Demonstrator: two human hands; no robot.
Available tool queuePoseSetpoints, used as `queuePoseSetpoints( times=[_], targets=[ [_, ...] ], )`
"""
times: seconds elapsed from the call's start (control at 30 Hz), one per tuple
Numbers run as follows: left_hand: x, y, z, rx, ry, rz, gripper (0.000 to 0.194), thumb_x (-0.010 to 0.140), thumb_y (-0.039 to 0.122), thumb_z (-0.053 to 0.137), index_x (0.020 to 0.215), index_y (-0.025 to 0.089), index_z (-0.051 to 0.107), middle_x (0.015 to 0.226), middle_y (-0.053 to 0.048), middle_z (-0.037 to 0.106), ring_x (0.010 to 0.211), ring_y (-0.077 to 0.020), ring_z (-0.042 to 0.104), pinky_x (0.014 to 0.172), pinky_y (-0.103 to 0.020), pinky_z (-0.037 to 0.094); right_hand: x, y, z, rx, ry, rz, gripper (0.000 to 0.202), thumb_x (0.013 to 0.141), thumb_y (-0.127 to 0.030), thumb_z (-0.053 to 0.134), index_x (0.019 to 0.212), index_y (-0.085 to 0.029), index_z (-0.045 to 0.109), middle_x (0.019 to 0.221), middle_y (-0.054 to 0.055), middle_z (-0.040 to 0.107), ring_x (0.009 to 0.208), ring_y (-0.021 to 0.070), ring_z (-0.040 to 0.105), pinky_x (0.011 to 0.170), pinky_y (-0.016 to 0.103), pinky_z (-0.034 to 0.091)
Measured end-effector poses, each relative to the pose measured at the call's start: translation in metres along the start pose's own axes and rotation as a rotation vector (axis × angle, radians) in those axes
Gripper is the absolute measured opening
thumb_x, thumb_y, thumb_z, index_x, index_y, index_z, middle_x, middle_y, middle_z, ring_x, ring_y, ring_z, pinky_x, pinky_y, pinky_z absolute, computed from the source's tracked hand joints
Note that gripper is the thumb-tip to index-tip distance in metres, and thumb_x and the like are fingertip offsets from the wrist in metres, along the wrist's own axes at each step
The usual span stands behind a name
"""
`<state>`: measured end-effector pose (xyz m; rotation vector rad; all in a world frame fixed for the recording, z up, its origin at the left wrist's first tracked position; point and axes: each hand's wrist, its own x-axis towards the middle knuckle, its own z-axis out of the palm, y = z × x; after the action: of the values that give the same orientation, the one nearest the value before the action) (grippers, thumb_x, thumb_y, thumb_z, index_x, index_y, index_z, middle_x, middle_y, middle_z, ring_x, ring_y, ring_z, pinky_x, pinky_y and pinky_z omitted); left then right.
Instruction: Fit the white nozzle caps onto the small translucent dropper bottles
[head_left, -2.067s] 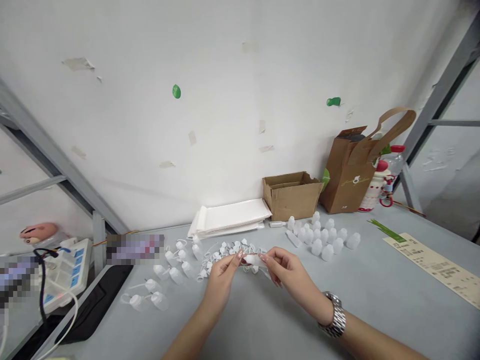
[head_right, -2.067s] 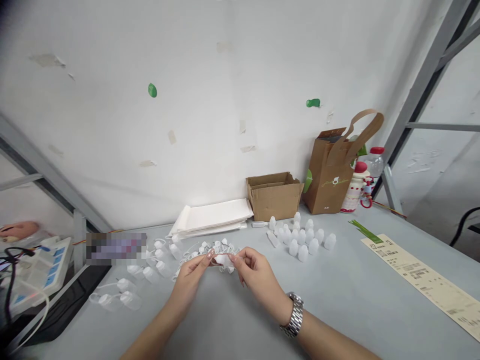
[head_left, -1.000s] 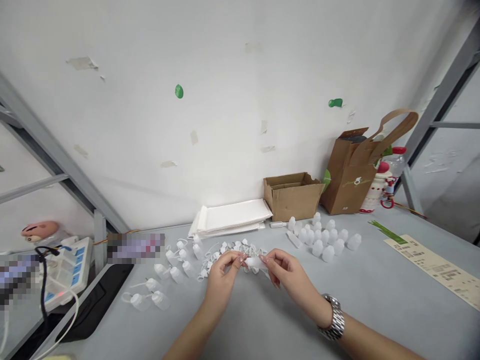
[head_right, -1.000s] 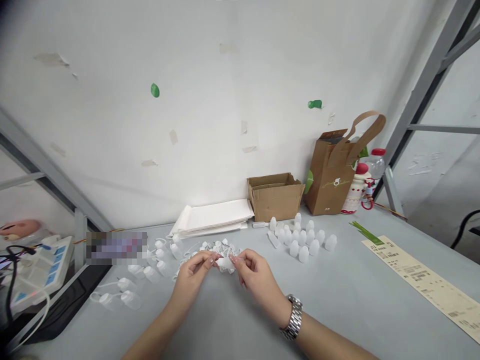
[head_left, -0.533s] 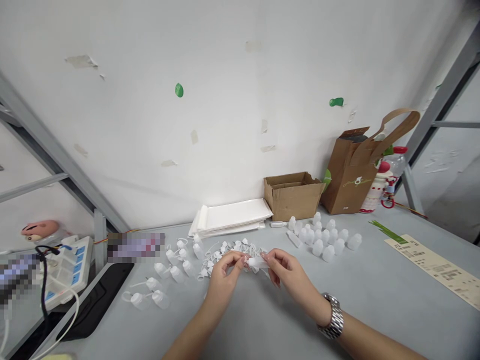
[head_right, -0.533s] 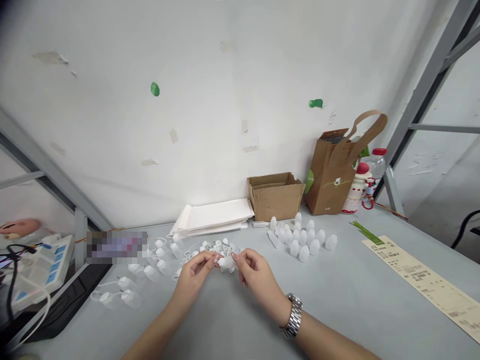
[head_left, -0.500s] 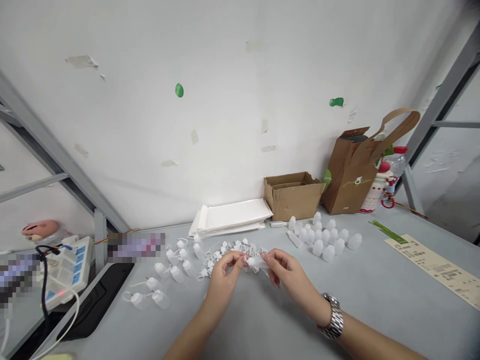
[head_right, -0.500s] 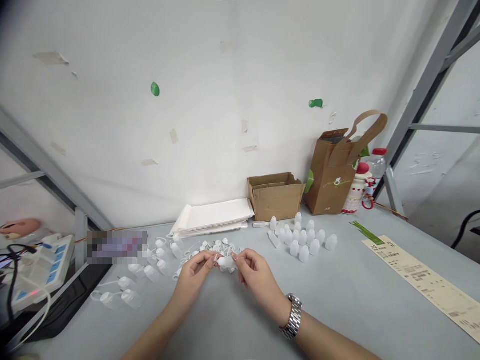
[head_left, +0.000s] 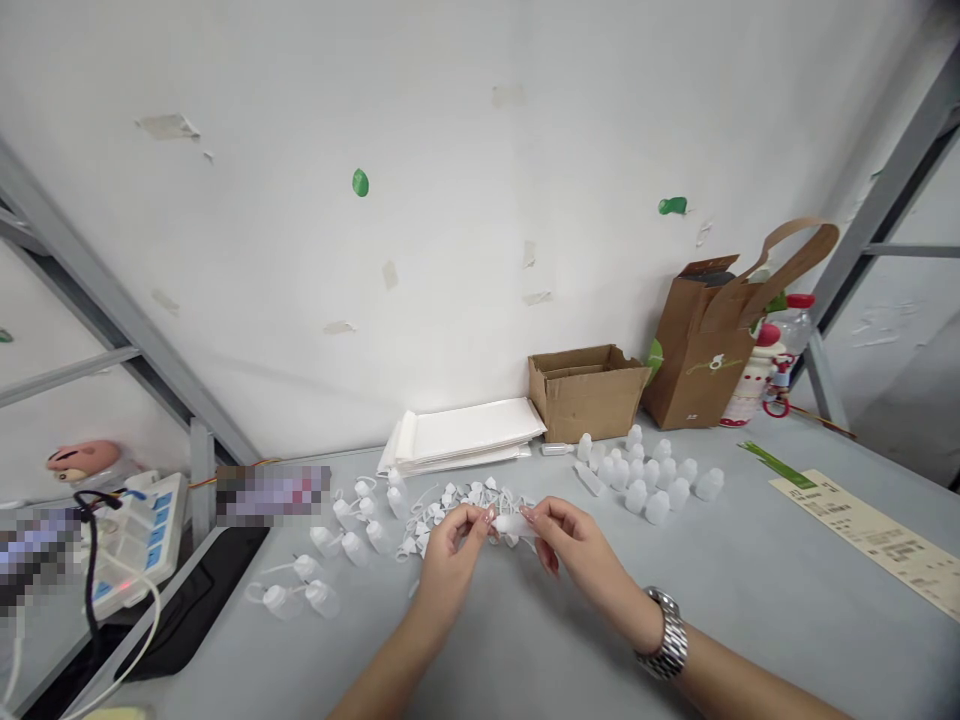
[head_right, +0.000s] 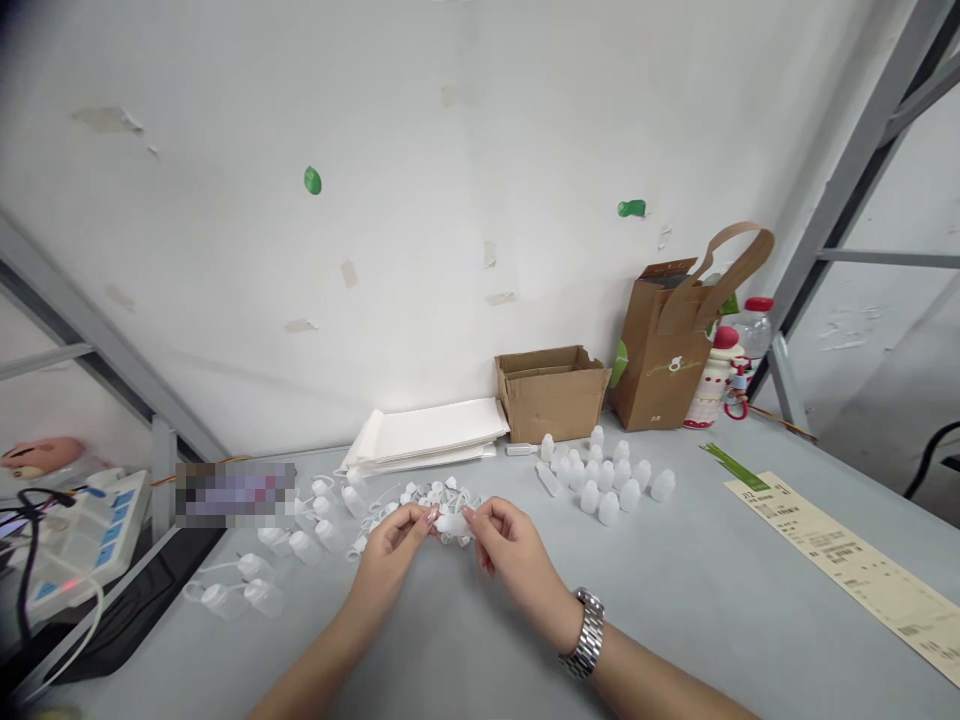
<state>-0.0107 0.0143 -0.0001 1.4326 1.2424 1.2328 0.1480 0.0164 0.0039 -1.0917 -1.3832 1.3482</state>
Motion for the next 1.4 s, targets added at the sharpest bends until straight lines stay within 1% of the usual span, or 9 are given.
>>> queuePoseSetpoints(
  times=[0.27, 0.57, 0.8, 1.07, 1.4],
  targets=[
    [0.0003, -0.0015, -0.0003, -0.007, 0.008, 0.027, 0.028, 0.079, 0.040, 0.053, 0.061, 0.019, 0.056, 0.064, 0.000, 0.057, 0.070, -0.0170, 0.054, 0.070, -0.027, 0.042, -0.0005, -0.0028, 0.0000, 0.003, -0.011, -0.010, 0.043, 0.076, -0.059, 0.053, 0.060, -0.020, 0.045, 0.044, -0.007, 0.044, 0.042, 0.0086, 0.039, 0.046, 0.022, 0.033],
    [-0.0006, 0.0035, 0.0005, 0.012, 0.018, 0.014, 0.028, 0.078, 0.041, 0.053, 0.060, 0.019, 0.055, 0.063, 0.000, 0.055, 0.068, -0.0169, 0.053, 0.069, -0.026, 0.042, 0.0003, -0.0013, -0.0004, 0.004, -0.022, -0.012, 0.042, 0.078, -0.058, 0.052, 0.061, -0.020, 0.044, 0.044, -0.007, 0.044, 0.042, 0.0090, 0.038, 0.047, 0.022, 0.033],
    [-0.0012, 0.0034, 0.0002, 0.016, 0.022, 0.017, 0.029, 0.078, 0.041, 0.053, 0.058, 0.019, 0.054, 0.062, 0.001, 0.053, 0.067, -0.0168, 0.052, 0.067, -0.026, 0.041, -0.0013, -0.0048, 0.0010, 0.001, -0.018, 0.003, 0.044, 0.075, -0.060, 0.053, 0.059, -0.020, 0.044, 0.044, -0.006, 0.044, 0.042, 0.0096, 0.039, 0.047, 0.023, 0.034],
    [-0.0017, 0.0026, 0.0007, 0.005, 0.020, 0.014, 0.029, 0.078, 0.041, 0.053, 0.059, 0.019, 0.053, 0.062, 0.001, 0.052, 0.067, -0.0165, 0.051, 0.067, -0.026, 0.040, -0.0010, -0.0027, 0.0008, 0.004, -0.034, -0.004, 0.042, 0.077, -0.058, 0.052, 0.061, -0.020, 0.044, 0.045, -0.006, 0.044, 0.043, 0.0094, 0.039, 0.047, 0.023, 0.034],
    [-0.0016, 0.0010, 0.0003, 0.013, 0.018, 0.017, 0.030, 0.079, 0.042, 0.052, 0.060, 0.019, 0.053, 0.062, 0.001, 0.052, 0.066, -0.0166, 0.051, 0.067, -0.026, 0.040, -0.0003, -0.0023, 0.0014, -0.009, -0.033, 0.005, 0.046, 0.074, -0.064, 0.051, 0.059, -0.021, 0.044, 0.044, -0.006, 0.043, 0.042, 0.0099, 0.039, 0.048, 0.023, 0.034]
  ],
)
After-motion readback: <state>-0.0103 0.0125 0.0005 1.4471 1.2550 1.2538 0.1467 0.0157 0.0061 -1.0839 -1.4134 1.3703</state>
